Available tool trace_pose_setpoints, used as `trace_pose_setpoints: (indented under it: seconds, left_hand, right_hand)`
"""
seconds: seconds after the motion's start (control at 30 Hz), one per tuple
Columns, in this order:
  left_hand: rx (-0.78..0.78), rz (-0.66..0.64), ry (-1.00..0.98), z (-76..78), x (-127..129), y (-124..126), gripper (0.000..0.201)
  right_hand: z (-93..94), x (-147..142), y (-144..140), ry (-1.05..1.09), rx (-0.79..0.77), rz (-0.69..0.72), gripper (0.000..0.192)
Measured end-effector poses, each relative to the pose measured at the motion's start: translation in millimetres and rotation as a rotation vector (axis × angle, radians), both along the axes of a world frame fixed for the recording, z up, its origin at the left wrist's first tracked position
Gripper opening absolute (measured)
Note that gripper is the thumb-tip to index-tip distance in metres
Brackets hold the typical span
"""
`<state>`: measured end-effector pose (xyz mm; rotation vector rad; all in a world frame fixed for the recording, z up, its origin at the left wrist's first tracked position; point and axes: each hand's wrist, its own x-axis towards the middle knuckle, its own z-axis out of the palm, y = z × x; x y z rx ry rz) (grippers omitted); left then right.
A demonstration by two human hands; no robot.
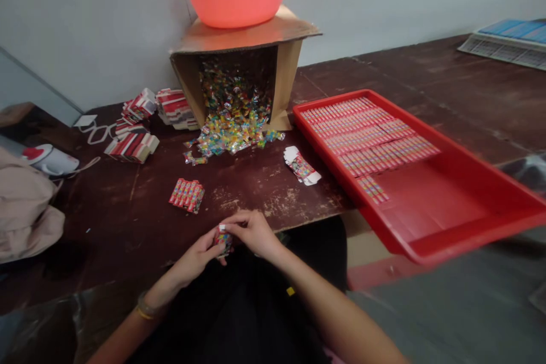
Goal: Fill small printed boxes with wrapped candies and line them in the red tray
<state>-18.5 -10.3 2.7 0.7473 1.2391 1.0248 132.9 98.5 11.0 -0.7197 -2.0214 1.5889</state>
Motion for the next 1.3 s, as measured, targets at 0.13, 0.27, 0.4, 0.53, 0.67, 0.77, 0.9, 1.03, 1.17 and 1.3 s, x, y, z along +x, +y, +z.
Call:
trace_pose_setpoints:
  seconds: [0.13, 0.27, 0.4, 0.53, 0.67, 0.77, 0.9, 1.03, 1.17, 1.3]
  left_hand:
    - [-0.023, 0.022, 0.016, -5.9, 0, -7, 0.042]
    - [-0.076, -0.028, 0.006, -9.7, -2, -10, 0.046]
    - [-0.106, -0.087, -0.023, -2.8, -13, -10, 0.045]
    - [-0.129, -0.064, -0.164, 1.3, -13, -10, 0.041]
    - [-0.073, 0.206, 0.003, -6.6, 5, -3, 0.049]
    - [-0.041, 0.190, 0.125, -9.6, 7, -1, 0.061]
    - [-0.111, 0.121, 0.325, -8.4, -16, -15, 0.060]
    - [-0.166, 0.132, 0.354, -10.3, -41, -29, 0.057]
    - [-0.136, 0.216, 0.318, -12.2, -52, -28, 0.058]
    - [-0.067, 0.280, 0.301, -12.2, -51, -23, 0.052]
  right_hand:
    - [-10.9, 4, -13, 0.015, 0.368, -0.055, 0.023]
    - [-21.2, 5, -16, -0.030, 0.442, -0.058, 0.022]
    - [-16.0, 5, -8, -0.003, 0.353, 0.023, 0.022]
    - [-2.9, 8, -9, -0.049, 0.464, 0.118, 0.029]
    - [-11.2, -3, -17, -0.191, 0.356, 0.045, 0.043]
    - [-28.8, -23, -8, -0.140, 0.135, -0.041, 0.042]
    - [-43.8, -64, 22, -0.141, 0.051, -0.211, 0.034]
    - [-45.9, -112, 33, -0.147, 0.096, -0.211, 0.032]
    - [-47.5, -126, 33, -0.132, 0.163, -0.212, 0.042]
    - [-52.9, -61, 78, -0.217, 0.372, -0.309, 0.041]
